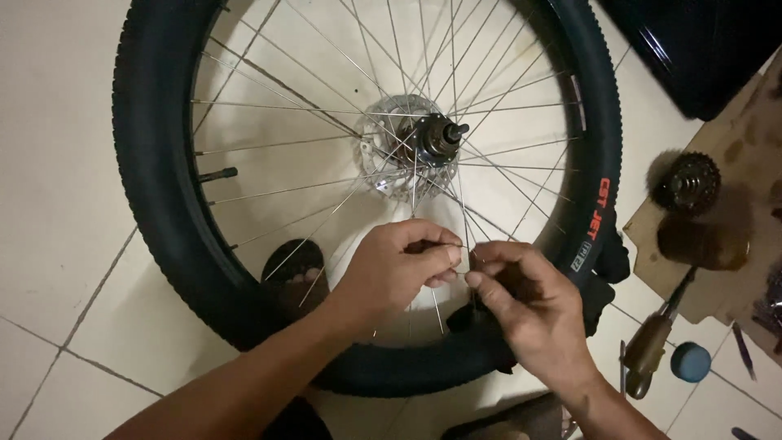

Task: Cleaning a bicycle wheel hub and installing a bearing seal onto the axle.

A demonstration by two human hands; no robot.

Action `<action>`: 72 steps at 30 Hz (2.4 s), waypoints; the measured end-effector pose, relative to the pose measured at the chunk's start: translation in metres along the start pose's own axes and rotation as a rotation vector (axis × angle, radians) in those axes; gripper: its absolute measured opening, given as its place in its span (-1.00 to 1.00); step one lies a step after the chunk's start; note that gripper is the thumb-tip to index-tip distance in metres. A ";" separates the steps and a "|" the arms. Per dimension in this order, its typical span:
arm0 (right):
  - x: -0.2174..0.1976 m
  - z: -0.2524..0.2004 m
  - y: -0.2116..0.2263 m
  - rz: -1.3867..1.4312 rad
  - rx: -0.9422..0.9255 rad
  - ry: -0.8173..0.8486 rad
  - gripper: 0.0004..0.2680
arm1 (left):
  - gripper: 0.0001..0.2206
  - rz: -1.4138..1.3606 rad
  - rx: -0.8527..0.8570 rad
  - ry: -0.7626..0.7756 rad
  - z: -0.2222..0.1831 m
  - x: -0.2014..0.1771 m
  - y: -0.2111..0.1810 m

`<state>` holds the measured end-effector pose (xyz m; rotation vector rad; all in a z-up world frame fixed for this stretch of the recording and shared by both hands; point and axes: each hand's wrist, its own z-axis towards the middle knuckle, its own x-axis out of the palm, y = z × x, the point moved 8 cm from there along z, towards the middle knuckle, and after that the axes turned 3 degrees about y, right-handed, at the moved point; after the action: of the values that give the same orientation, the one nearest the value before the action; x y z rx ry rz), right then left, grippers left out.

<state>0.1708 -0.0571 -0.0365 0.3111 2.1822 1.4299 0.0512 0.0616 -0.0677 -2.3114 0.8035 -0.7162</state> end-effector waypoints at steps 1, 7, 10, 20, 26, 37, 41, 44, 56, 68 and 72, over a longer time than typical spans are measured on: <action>0.000 0.001 0.000 0.001 0.002 0.000 -0.82 | -0.82 0.001 -0.002 0.000 0.000 0.000 0.001; 0.004 0.005 -0.010 0.214 0.165 0.007 -0.89 | -0.84 0.113 0.103 -0.009 0.005 0.004 0.001; 0.003 0.008 -0.010 0.239 0.158 -0.027 -0.92 | -0.85 0.217 0.096 0.003 -0.002 0.006 -0.006; 0.009 0.008 -0.008 0.360 0.134 0.028 -0.90 | -0.87 0.200 0.168 0.023 -0.003 0.007 -0.009; 0.010 0.010 -0.013 0.453 0.127 0.050 -0.92 | -0.87 0.205 0.147 0.034 -0.003 0.005 -0.005; 0.014 0.005 -0.029 0.646 0.241 0.105 -0.94 | -0.87 0.207 0.133 0.055 -0.003 -0.001 -0.028; 0.015 0.008 -0.030 0.644 0.206 0.122 -0.94 | -0.73 0.349 0.113 -0.077 0.013 -0.016 -0.019; 0.015 0.010 -0.026 0.567 0.145 0.148 -0.94 | -0.64 0.623 0.240 -0.145 0.024 -0.021 -0.022; -0.009 -0.001 -0.085 0.516 0.295 -0.019 -0.96 | -0.30 0.792 0.279 -0.153 0.052 -0.017 -0.029; -0.013 -0.008 -0.095 0.521 0.366 -0.025 -0.93 | -0.36 0.798 0.245 -0.182 0.055 -0.021 -0.031; -0.012 -0.008 -0.096 0.545 0.401 0.001 -0.86 | -0.42 0.706 0.256 -0.192 0.055 -0.026 -0.032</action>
<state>0.1850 -0.1094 -0.1175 1.1167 2.4902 1.2189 0.0808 0.1194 -0.0914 -1.6642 1.2496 -0.2539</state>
